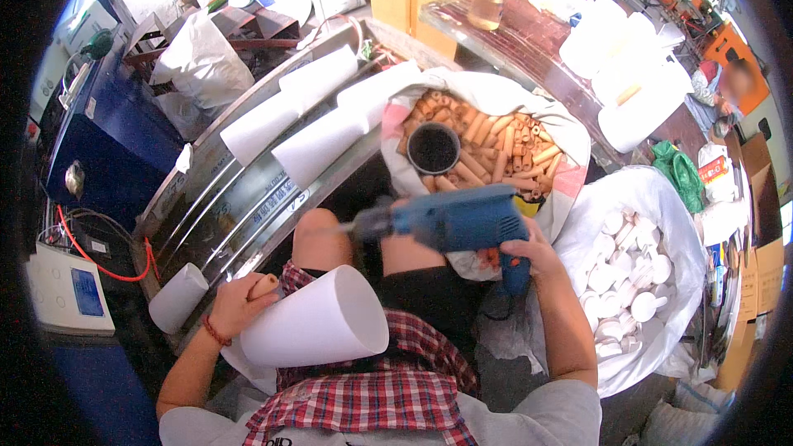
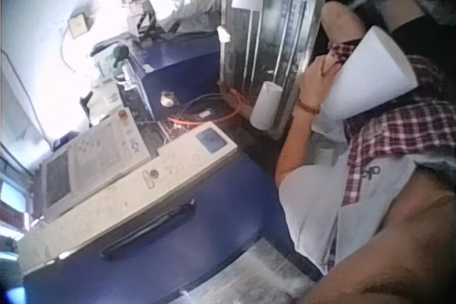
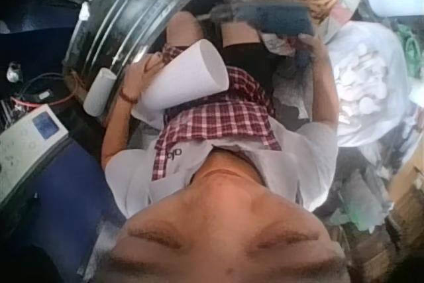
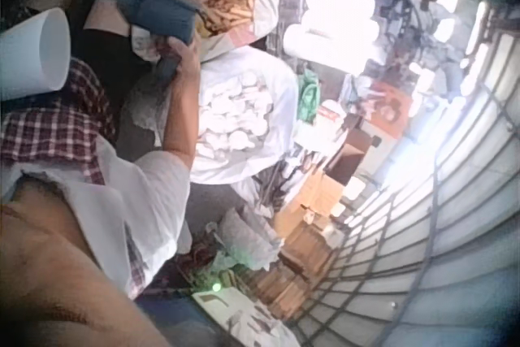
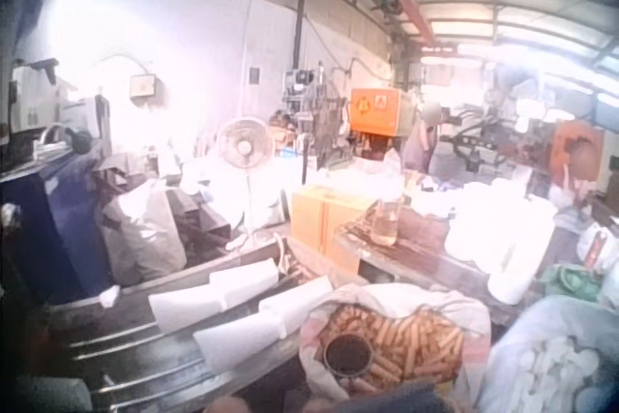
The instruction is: The person assembles plastic jugs by drilling a hole into a wooden plug within a cylinder, wiping the exterior with a cloth, and inserting a wooden handle into the side.
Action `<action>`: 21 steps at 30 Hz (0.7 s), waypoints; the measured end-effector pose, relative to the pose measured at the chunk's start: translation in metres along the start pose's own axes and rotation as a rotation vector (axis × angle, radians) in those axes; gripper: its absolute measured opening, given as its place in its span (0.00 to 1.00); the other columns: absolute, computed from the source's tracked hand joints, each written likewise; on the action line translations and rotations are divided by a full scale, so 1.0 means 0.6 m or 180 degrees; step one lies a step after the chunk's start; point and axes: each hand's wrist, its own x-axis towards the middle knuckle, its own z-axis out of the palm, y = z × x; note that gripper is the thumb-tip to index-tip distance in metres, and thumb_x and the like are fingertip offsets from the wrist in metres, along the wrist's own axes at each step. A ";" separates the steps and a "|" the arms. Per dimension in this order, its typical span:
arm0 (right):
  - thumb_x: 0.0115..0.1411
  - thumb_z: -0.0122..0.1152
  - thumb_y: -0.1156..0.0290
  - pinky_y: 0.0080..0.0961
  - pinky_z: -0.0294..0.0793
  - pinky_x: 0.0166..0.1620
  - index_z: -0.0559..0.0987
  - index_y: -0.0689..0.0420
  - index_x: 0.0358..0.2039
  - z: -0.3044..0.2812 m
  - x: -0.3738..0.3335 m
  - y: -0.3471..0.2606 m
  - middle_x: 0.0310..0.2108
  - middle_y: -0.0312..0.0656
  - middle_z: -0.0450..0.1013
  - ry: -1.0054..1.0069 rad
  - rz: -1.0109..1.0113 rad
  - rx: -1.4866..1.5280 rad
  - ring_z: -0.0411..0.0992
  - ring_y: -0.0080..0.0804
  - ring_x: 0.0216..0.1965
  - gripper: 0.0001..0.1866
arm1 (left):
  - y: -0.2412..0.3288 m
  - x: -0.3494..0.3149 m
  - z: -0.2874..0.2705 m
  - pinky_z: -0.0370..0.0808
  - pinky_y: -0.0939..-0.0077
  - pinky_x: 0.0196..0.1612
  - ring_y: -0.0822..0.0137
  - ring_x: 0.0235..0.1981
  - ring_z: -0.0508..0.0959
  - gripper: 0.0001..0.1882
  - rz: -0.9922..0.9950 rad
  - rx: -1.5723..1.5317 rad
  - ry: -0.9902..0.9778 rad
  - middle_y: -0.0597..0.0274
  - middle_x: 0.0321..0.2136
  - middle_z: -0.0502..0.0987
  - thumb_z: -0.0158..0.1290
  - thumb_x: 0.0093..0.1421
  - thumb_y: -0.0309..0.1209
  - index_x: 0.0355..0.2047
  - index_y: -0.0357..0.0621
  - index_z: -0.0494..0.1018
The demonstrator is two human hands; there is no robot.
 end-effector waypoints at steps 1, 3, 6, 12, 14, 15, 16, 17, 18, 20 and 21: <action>0.44 0.67 0.64 0.24 0.76 0.32 0.70 0.67 0.43 -0.010 0.000 -0.008 0.32 0.49 0.75 0.0161 -0.0032 0.0033 0.76 0.34 0.28 0.28 | 0.012 -0.001 0.007 0.72 0.65 0.26 0.54 0.23 0.77 0.19 0.0214 -0.0272 0.0433 0.54 0.21 0.76 0.61 0.48 0.48 0.30 0.46 0.74; 0.50 0.64 0.59 0.24 0.75 0.31 0.71 0.66 0.42 -0.010 0.014 -0.019 0.32 0.46 0.74 0.0465 -0.0144 0.0252 0.75 0.32 0.30 0.26 | 0.033 -0.008 0.022 0.70 0.64 0.23 0.53 0.20 0.75 0.20 -0.0014 0.0011 0.0118 0.54 0.18 0.74 0.60 0.49 0.49 0.25 0.45 0.72; 0.54 0.61 0.59 0.25 0.74 0.30 0.72 0.65 0.41 -0.059 0.092 -0.007 0.32 0.46 0.74 0.1255 -0.0390 0.0672 0.74 0.33 0.31 0.22 | 0.049 -0.008 0.026 0.67 0.63 0.21 0.51 0.17 0.72 0.24 0.0379 0.0027 -0.0508 0.54 0.15 0.71 0.58 0.51 0.52 0.17 0.44 0.67; 0.58 0.57 0.61 0.24 0.76 0.32 0.71 0.66 0.41 -0.144 0.254 0.008 0.31 0.45 0.74 0.1457 -0.0683 0.1392 0.74 0.33 0.30 0.20 | 0.102 0.007 -0.058 0.69 0.69 0.24 0.55 0.20 0.74 0.26 0.0099 -0.0761 -0.1914 0.53 0.17 0.72 0.54 0.54 0.55 0.20 0.42 0.70; 0.57 0.59 0.60 0.28 0.76 0.35 0.71 0.65 0.40 -0.190 0.296 0.035 0.31 0.46 0.74 0.1423 -0.0514 0.1360 0.74 0.36 0.31 0.20 | 0.114 0.010 -0.049 0.70 0.70 0.25 0.56 0.19 0.74 0.27 0.0421 -0.0394 -0.1352 0.56 0.16 0.72 0.54 0.52 0.57 0.21 0.43 0.71; 0.57 0.59 0.59 0.29 0.76 0.35 0.72 0.65 0.40 -0.226 0.312 0.057 0.31 0.46 0.73 0.1401 -0.0412 0.1405 0.74 0.37 0.31 0.21 | 0.131 0.020 -0.045 0.70 0.73 0.26 0.60 0.19 0.73 0.24 0.0389 -0.0053 -0.1348 0.57 0.17 0.73 0.58 0.51 0.53 0.23 0.42 0.72; 0.56 0.59 0.58 0.30 0.77 0.36 0.72 0.65 0.40 -0.243 0.320 0.072 0.32 0.47 0.73 0.1367 -0.0286 0.1454 0.74 0.38 0.31 0.22 | 0.144 0.028 -0.042 0.71 0.76 0.26 0.64 0.19 0.73 0.21 0.0331 0.0283 -0.1341 0.59 0.18 0.74 0.62 0.50 0.49 0.25 0.42 0.73; 0.56 0.59 0.54 0.31 0.77 0.35 0.73 0.63 0.40 -0.196 0.309 0.064 0.32 0.48 0.74 0.1776 -0.0164 0.0966 0.75 0.39 0.33 0.23 | 0.138 0.026 -0.031 0.72 0.74 0.28 0.59 0.21 0.73 0.22 0.0350 0.0155 -0.1213 0.58 0.21 0.75 0.63 0.47 0.49 0.28 0.43 0.73; 0.57 0.59 0.54 0.31 0.77 0.35 0.73 0.63 0.40 -0.188 0.289 0.043 0.33 0.48 0.74 0.1731 0.0204 0.0423 0.75 0.39 0.33 0.23 | 0.126 0.025 -0.014 0.72 0.72 0.29 0.58 0.23 0.74 0.24 0.0539 0.0020 -0.0908 0.57 0.22 0.75 0.62 0.47 0.51 0.30 0.44 0.72; 0.57 0.58 0.54 0.32 0.77 0.36 0.73 0.63 0.41 -0.187 0.237 0.001 0.35 0.49 0.74 0.1687 0.0940 -0.0679 0.75 0.38 0.32 0.23 | 0.107 0.027 0.020 0.72 0.69 0.31 0.54 0.27 0.77 0.27 0.0962 -0.0288 -0.0333 0.55 0.25 0.76 0.59 0.48 0.56 0.34 0.45 0.72; 0.56 0.59 0.54 0.30 0.78 0.35 0.74 0.64 0.42 -0.164 0.201 -0.034 0.35 0.48 0.75 0.1390 0.1214 -0.1211 0.76 0.36 0.31 0.24 | 0.104 0.026 0.022 0.72 0.69 0.33 0.55 0.31 0.77 0.30 0.0785 -0.0271 -0.0323 0.54 0.32 0.75 0.60 0.47 0.54 0.39 0.44 0.69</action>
